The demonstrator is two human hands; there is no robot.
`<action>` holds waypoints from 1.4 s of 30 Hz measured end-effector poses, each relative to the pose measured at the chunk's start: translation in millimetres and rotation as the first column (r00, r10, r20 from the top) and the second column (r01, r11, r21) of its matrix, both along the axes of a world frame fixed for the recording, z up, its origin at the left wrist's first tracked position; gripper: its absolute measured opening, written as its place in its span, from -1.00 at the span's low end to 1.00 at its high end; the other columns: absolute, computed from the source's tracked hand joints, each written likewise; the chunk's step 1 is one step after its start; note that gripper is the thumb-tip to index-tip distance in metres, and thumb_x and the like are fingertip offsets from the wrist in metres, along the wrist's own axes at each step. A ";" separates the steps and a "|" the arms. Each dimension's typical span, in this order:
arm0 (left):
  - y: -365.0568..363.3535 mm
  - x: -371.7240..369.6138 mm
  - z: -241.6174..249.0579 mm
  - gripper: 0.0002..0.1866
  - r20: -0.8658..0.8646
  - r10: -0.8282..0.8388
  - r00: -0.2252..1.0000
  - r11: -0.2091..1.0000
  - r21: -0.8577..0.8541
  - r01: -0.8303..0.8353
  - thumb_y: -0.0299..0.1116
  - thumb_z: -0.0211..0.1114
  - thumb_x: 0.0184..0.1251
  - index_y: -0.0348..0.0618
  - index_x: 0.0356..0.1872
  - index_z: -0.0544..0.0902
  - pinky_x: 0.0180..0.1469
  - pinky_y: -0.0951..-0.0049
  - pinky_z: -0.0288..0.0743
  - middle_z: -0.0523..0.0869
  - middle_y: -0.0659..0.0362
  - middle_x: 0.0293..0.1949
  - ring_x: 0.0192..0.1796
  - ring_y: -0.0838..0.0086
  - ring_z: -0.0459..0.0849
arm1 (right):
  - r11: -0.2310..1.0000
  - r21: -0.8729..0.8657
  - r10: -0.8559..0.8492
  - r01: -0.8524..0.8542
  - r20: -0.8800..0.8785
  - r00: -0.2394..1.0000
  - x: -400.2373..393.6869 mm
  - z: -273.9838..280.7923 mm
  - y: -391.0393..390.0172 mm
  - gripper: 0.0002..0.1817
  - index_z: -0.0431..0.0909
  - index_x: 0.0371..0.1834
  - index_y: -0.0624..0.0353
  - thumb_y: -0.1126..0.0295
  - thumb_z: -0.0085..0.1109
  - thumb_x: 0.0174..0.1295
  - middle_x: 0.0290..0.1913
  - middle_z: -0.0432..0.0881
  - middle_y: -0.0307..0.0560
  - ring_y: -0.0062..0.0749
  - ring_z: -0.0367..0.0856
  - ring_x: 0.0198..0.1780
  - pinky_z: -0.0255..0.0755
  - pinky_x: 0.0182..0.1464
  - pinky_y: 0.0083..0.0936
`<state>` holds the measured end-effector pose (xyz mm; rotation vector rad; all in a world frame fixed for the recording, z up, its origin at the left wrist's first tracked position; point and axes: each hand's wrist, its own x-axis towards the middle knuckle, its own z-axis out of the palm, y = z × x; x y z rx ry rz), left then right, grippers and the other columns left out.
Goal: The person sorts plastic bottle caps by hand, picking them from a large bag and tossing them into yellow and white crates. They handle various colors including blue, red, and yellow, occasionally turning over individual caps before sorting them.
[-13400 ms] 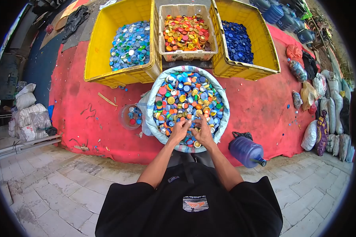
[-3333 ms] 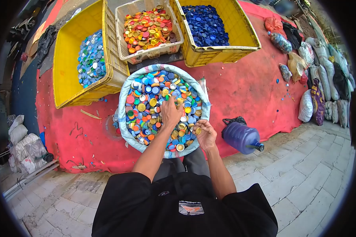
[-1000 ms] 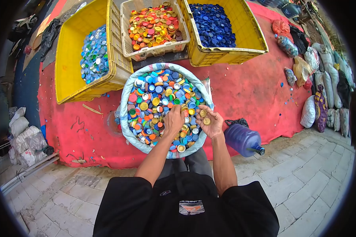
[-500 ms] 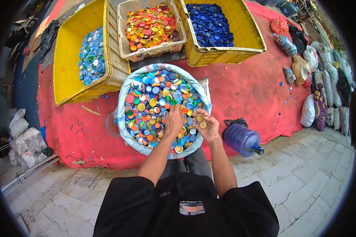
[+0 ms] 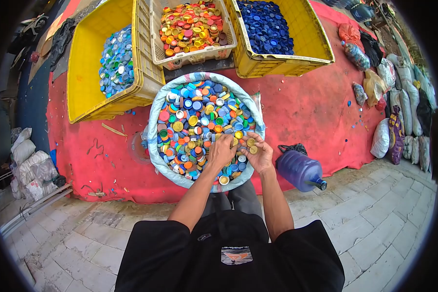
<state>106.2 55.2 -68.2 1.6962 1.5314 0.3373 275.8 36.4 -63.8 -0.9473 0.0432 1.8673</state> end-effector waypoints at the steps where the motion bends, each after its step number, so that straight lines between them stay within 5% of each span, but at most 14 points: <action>1: 1.8 0.4 1.2 -0.69 -0.024 -0.021 0.999 0.998 -0.058 0.019 -0.31 0.42 0.05 -0.25 -0.26 0.56 -0.19 0.08 0.55 0.63 -0.05 -0.09 -0.14 -0.02 0.66 | 1.000 0.001 -0.002 0.002 -0.001 1.000 1.2 -0.7 -0.7 -0.50 0.44 0.09 0.21 0.33 0.01 0.02 -0.01 0.57 0.03 -0.23 0.56 -0.08 0.45 -0.01 -0.30; 4: 3.6 4.8 -0.3 -0.67 -0.038 0.043 0.998 0.996 -0.072 -0.045 -0.30 0.42 0.07 -0.27 -0.22 0.55 -0.20 0.08 0.54 0.63 -0.10 -0.10 -0.11 -0.04 0.65 | 1.000 0.005 -0.009 0.009 -0.016 1.000 1.5 -1.9 -3.0 -0.50 0.44 0.09 0.21 0.33 -0.01 0.02 0.00 0.58 0.04 -0.21 0.57 -0.05 0.45 0.00 -0.30; 7: 0.4 5.5 -1.7 -0.63 0.121 0.179 0.976 0.965 0.173 -0.198 -0.29 0.38 0.17 -0.30 -0.09 0.54 -0.23 0.16 0.55 0.65 -0.02 -0.12 -0.14 0.07 0.67 | 1.000 0.003 -0.027 0.028 -0.038 0.999 3.3 1.8 -2.4 -0.50 0.43 0.11 0.21 0.32 -0.01 0.02 0.04 0.57 0.06 -0.19 0.57 -0.01 0.45 0.02 -0.29; 8: 0.3 4.7 -2.2 -0.62 0.261 0.283 0.923 0.954 0.022 -0.299 -0.25 0.34 0.22 -0.28 -0.05 0.54 -0.28 0.23 0.53 0.64 0.04 -0.14 -0.18 0.17 0.67 | 0.999 -0.005 -0.040 0.040 -0.047 0.998 3.1 3.9 -2.0 -0.49 0.43 0.11 0.21 0.32 -0.01 0.02 0.07 0.56 0.07 -0.17 0.56 0.01 0.44 0.03 -0.29; 10: 0.2 -1.5 0.9 -0.60 0.462 0.511 0.724 0.859 -0.307 -0.411 -0.17 0.25 0.32 -0.25 0.03 0.53 -0.39 0.38 0.49 0.63 0.18 -0.19 -0.27 0.38 0.65 | 0.999 -0.019 -0.051 0.050 -0.043 0.998 1.0 10.3 -1.5 -0.48 0.42 0.14 0.21 0.32 -0.01 0.03 0.14 0.53 0.09 -0.15 0.55 0.05 0.44 0.04 -0.29; 12: 1.1 -26.3 9.2 -0.60 0.596 0.750 0.286 0.656 -0.726 -0.206 -0.11 0.13 0.38 -0.19 0.05 0.53 -0.47 0.53 0.40 0.62 0.24 -0.23 -0.36 0.55 0.58 | 0.999 -0.019 -0.046 0.046 -0.019 0.999 -2.5 18.2 0.6 -0.46 0.40 0.16 0.20 0.32 -0.01 0.03 0.21 0.48 0.11 -0.13 0.54 0.10 0.43 0.06 -0.28; 13: 0.9 -34.8 14.8 -0.60 0.538 0.842 0.050 0.539 -0.842 -0.008 -0.08 0.06 0.42 -0.17 0.06 0.53 -0.51 0.61 0.36 0.61 0.27 -0.25 -0.40 0.64 0.54 | 1.000 -0.005 -0.026 0.026 -0.019 0.999 -4.6 21.7 1.9 -0.46 0.40 0.17 0.20 0.33 -0.01 0.03 0.23 0.46 0.12 -0.13 0.53 0.12 0.43 0.07 -0.28; 15: -2.7 -42.6 27.3 -0.55 0.537 0.841 -0.061 0.539 -0.842 0.016 -0.03 -0.06 0.43 -0.12 0.12 0.52 -0.52 0.63 0.31 0.64 0.28 -0.25 -0.42 0.63 0.52 | 1.000 0.025 0.011 -0.011 -0.017 1.000 -9.2 27.4 3.1 -0.44 0.38 0.19 0.21 0.33 -0.01 0.04 0.27 0.43 0.12 -0.11 0.51 0.16 0.43 0.09 -0.28; 21: -21.9 -67.9 58.4 -0.59 0.537 0.842 -0.060 0.534 -0.844 -0.059 -0.05 -0.03 0.44 -0.09 0.09 0.51 -0.30 0.44 0.53 0.68 0.20 -0.12 -0.21 0.50 0.67 | 0.995 0.043 0.090 -0.090 -0.001 0.996 -35.8 54.9 3.0 -0.43 0.37 0.17 0.27 0.41 -0.02 -0.02 0.29 0.42 0.12 -0.07 0.49 0.24 0.44 0.16 -0.24; 29: -54.3 -88.1 66.2 -0.72 0.577 0.814 -0.071 0.566 -0.814 -0.128 -0.16 0.10 0.42 -0.12 -0.06 0.53 -0.24 0.34 0.57 0.72 0.10 -0.14 -0.20 0.39 0.70 | 0.971 0.026 0.235 -0.238 0.099 0.967 -70.4 61.2 -19.7 -0.52 0.31 0.20 0.25 0.45 -0.03 0.15 0.10 0.53 0.02 -0.15 0.59 0.06 0.48 0.08 -0.30; 34: -74.6 -94.8 62.8 -0.62 0.570 0.809 -0.145 0.570 -0.821 -0.046 -0.09 0.05 0.44 -0.12 0.08 0.52 -0.15 0.36 0.56 0.70 0.14 -0.04 -0.15 0.41 0.66 | 0.980 -0.098 0.180 -0.172 0.077 0.981 -87.4 64.7 -36.6 -0.40 0.23 0.26 0.20 0.41 -0.02 0.06 0.14 0.45 0.06 -0.15 0.43 0.20 0.26 0.28 -0.12; 42: -92.9 -99.1 46.0 -0.62 0.535 0.831 -0.152 0.534 -0.844 -0.054 -0.07 0.03 0.45 -0.11 0.07 0.56 -0.21 0.45 0.52 0.71 0.23 -0.08 -0.18 0.48 0.67 | 0.952 -0.044 0.305 -0.302 0.153 0.940 -97.9 52.6 -39.6 -0.55 0.30 0.16 0.23 0.52 -0.10 0.14 0.13 0.47 0.04 -0.16 0.47 0.14 0.35 0.23 -0.19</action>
